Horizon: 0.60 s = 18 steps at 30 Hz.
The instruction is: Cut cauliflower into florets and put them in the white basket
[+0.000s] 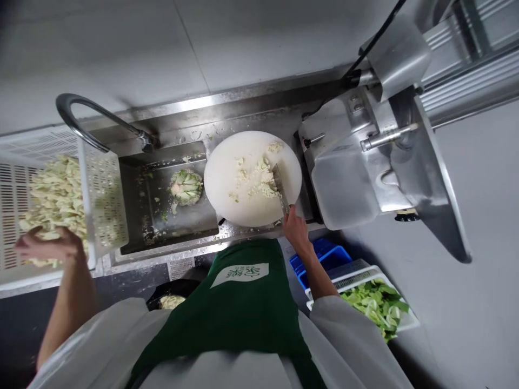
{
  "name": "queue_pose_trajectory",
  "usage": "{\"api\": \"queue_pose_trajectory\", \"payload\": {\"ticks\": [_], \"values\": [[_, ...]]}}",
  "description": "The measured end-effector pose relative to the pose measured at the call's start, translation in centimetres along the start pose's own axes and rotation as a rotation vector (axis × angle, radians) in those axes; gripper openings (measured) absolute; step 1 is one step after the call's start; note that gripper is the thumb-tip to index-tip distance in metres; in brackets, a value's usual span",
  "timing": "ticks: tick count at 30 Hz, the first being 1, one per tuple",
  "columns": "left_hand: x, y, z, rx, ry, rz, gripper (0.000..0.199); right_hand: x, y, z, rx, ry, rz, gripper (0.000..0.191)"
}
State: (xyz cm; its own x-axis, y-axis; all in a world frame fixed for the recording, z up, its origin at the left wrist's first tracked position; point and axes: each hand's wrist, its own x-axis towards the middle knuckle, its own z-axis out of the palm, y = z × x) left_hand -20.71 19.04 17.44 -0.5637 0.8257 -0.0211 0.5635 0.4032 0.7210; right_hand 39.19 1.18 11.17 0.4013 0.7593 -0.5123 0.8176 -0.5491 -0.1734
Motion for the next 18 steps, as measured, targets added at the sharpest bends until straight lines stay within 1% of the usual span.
{"api": "queue_pose_trajectory", "payload": {"ticks": [1, 2, 3, 4, 6, 8, 9, 10, 11, 12, 13, 14, 16, 18], "values": [[-0.8, 0.7, 2.2, 0.025, 0.114, 0.129, 0.034, 0.2, 0.0, 0.0, 0.004, 0.001, 0.004, 0.039], [-2.1, 1.7, 4.9, 0.039, 0.215, 0.301, 0.026, 0.5, 0.0, 0.0, 0.007, 0.001, 0.011, 0.038], [-3.9, 3.2, 8.2, 0.028, 0.193, 0.452, 0.016, 0.7, 0.0, 0.0, 0.010, 0.001, 0.017, 0.037], [-6.3, 4.9, 11.8, -0.035, 0.081, 0.555, 0.011, 0.9, 0.0, 0.1, 0.013, 0.001, 0.022, 0.036], [-12.1, 8.8, 19.7, -0.154, -0.299, 0.704, 0.012, 1.2, 0.1, 0.2, 0.021, 0.001, 0.022, 0.038], [-17.7, 12.7, 27.3, -0.183, -0.652, 0.803, 0.019, 1.2, 0.2, 0.3, 0.028, -0.008, 0.024, 0.039], [-20.1, 14.2, 30.4, -0.151, -0.820, 0.883, 0.021, 1.2, 0.2, 0.3, 0.032, -0.015, 0.027, 0.039], [-21.9, 15.5, 33.1, -0.106, -0.946, 0.976, 0.024, 1.2, 0.2, 0.2, 0.037, -0.022, 0.031, 0.039], [-23.1, 16.3, 35.1, -0.045, -1.034, 1.046, 0.026, 1.3, 0.3, 0.2, 0.043, -0.027, 0.038, 0.038], [-23.9, 16.7, 36.4, 0.014, -1.085, 1.096, 0.028, 1.3, 0.3, 0.1, 0.053, -0.033, 0.043, 0.037], [-24.3, 16.6, 37.1, 0.056, -1.102, 1.128, 0.029, 1.3, 0.4, 0.1, 0.066, -0.040, 0.049, 0.036], [-24.4, 16.2, 37.1, 0.071, -1.091, 1.136, 0.029, 1.3, 0.6, 0.0, 0.079, -0.047, 0.055, 0.036], [-24.1, 14.7, 36.0, 0.016, -1.031, 1.094, 0.025, 1.4, 0.9, -0.2, 0.097, -0.059, 0.060, 0.036], [-24.0, 12.7, 33.8, -0.073, -0.959, 0.979, 0.021, 1.2, 1.1, -0.4, 0.092, -0.059, 0.040, 0.036]]}}
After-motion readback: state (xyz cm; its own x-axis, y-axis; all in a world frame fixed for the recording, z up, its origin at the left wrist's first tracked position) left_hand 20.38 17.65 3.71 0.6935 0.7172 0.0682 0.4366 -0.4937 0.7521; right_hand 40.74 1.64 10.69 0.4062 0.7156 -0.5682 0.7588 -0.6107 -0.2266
